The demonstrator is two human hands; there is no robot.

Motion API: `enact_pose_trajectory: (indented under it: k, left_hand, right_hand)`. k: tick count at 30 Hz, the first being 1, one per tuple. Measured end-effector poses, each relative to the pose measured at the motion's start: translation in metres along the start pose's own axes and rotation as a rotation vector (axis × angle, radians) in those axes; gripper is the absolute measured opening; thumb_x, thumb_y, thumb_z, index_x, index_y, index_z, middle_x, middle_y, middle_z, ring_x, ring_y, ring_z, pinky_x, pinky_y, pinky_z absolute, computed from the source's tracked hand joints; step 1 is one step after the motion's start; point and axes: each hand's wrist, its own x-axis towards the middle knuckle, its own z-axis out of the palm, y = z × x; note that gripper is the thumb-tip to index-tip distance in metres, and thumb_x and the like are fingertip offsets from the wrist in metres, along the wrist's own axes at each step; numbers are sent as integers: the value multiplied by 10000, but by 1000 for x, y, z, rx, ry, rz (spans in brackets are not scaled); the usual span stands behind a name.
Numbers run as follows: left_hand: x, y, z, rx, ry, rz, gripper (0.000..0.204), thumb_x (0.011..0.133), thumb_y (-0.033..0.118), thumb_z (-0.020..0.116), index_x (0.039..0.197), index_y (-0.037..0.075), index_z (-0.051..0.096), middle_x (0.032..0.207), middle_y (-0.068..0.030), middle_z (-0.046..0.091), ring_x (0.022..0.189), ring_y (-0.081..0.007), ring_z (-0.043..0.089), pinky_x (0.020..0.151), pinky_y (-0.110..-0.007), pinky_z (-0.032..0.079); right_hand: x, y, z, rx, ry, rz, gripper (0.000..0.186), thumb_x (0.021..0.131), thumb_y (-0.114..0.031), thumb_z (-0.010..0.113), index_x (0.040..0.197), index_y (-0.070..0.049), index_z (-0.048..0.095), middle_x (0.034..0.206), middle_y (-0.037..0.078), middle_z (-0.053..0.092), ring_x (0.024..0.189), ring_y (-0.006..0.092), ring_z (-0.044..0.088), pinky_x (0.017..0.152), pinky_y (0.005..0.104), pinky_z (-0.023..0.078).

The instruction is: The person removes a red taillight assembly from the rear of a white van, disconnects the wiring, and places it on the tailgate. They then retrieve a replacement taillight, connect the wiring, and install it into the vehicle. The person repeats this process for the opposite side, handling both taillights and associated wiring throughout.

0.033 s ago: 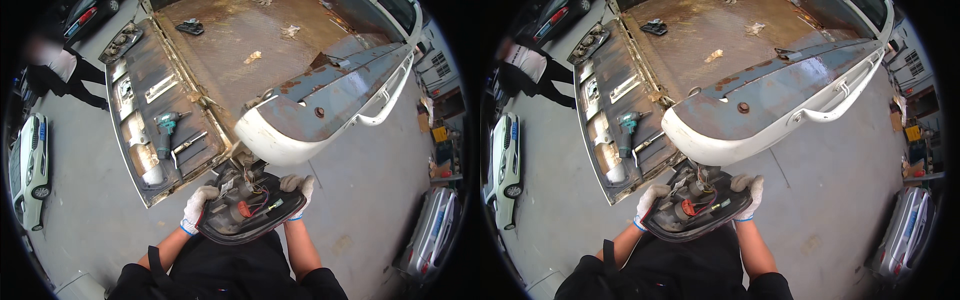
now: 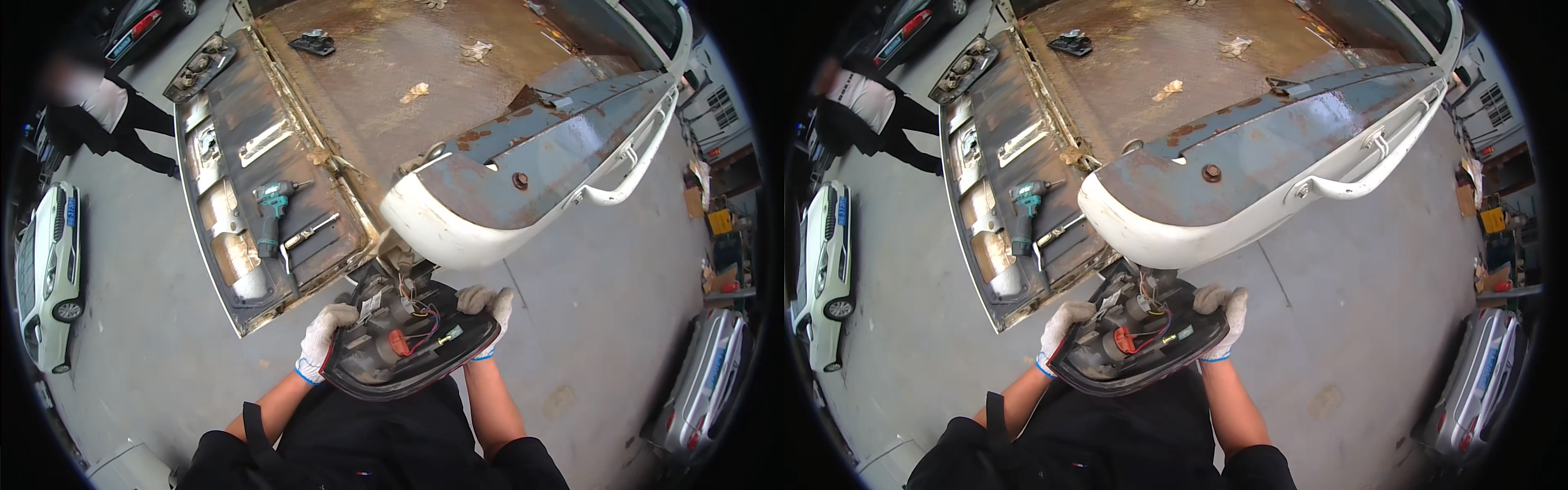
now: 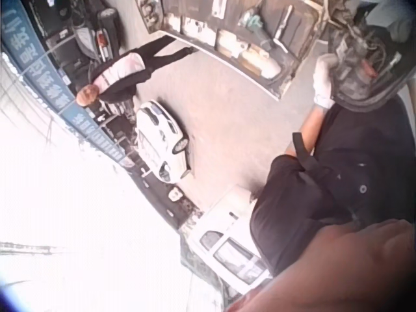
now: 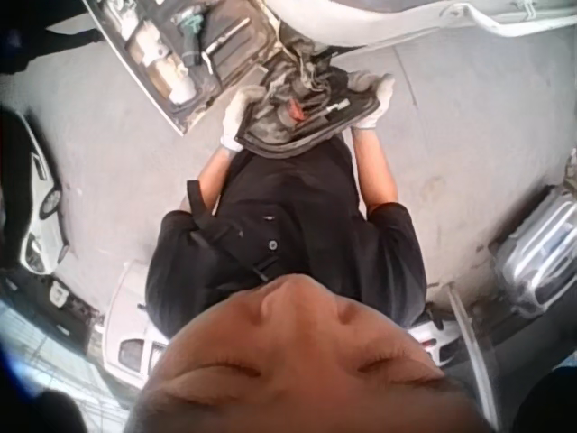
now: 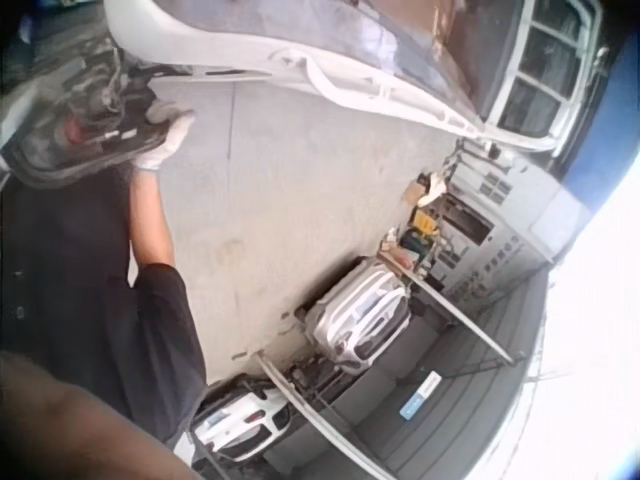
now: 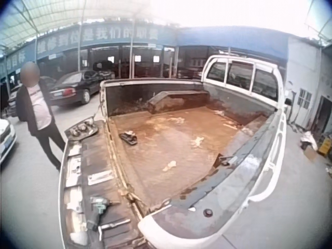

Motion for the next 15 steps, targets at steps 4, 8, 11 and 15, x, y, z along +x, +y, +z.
enact_pose_trajectory:
  k: [4, 8, 11, 15]
  left_hand:
    - [-7, 3, 6, -8, 85, 2, 329, 763, 125, 840, 992, -8, 644, 1041, -181, 693, 993, -357, 685, 872, -404, 542]
    - [-14, 2, 10, -39, 160, -62, 304, 761, 112, 828, 963, -4, 633, 1014, -180, 694, 982, -349, 689, 868, -398, 547]
    - [-14, -4, 11, -90, 171, -71, 202, 783, 15, 756, 925, 1, 614, 990, -178, 692, 957, -345, 691, 849, -398, 554]
    - [-6, -9, 4, -164, 176, -100, 196, 752, -167, 568, 847, 4, 584, 920, -181, 676, 890, -362, 684, 803, -416, 561]
  right_hand:
    - [0, 2, -5, 38, -15, 57, 700, 1082, -547, 288, 607, -64, 464, 632, 82, 466, 653, 228, 417, 741, 378, 375]
    - [3, -5, -3, 26, -56, 93, 672, 1085, -527, 305, 631, -61, 471, 645, 78, 467, 666, 231, 433, 795, 378, 395]
    - [6, -8, -6, -7, -126, 101, 644, 1082, -511, 336, 646, -59, 477, 654, 78, 480, 671, 233, 448, 820, 391, 409]
    - [15, -34, -3, -255, -252, 234, 598, 1070, -474, 407, 650, -56, 483, 678, 91, 518, 698, 233, 491, 866, 425, 441]
